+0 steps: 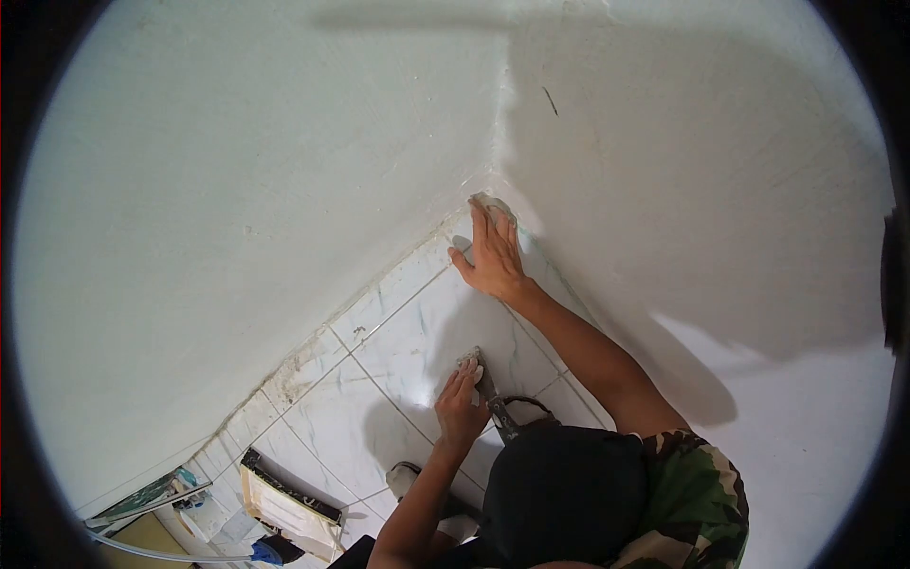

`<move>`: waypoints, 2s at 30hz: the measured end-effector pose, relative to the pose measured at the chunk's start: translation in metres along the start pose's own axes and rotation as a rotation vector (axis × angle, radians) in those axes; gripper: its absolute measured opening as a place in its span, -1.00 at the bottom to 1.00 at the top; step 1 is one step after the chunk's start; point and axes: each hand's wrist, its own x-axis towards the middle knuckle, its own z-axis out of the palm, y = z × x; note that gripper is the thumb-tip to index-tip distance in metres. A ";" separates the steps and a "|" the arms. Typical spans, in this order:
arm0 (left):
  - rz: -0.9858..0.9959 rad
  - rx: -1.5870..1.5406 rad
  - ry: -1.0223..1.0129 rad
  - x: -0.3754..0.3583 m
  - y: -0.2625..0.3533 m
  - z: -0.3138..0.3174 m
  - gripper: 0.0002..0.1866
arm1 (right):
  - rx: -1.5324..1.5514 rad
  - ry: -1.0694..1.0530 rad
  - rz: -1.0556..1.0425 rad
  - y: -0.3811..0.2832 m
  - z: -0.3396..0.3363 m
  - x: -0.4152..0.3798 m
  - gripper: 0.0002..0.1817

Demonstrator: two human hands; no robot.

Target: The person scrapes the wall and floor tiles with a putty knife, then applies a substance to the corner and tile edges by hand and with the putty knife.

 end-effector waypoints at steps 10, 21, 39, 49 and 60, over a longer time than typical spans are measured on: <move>-0.010 0.017 -0.003 0.000 0.001 -0.001 -0.53 | 0.332 -0.170 -0.459 -0.041 0.025 -0.038 -0.14; -0.020 0.024 -0.004 -0.003 0.001 -0.001 -0.51 | 0.360 -0.369 -0.657 -0.080 0.042 -0.055 -0.16; -0.024 0.016 -0.051 0.001 0.007 -0.010 -0.41 | -0.177 -0.065 -0.023 -0.033 -0.005 -0.029 -0.47; -0.029 -0.007 -0.077 -0.007 -0.004 -0.004 -0.36 | -0.463 -0.002 -0.093 0.007 0.012 -0.001 -0.45; -0.032 -0.012 -0.065 -0.006 -0.001 -0.004 -0.39 | -0.357 -0.156 0.102 -0.033 -0.028 -0.002 -0.25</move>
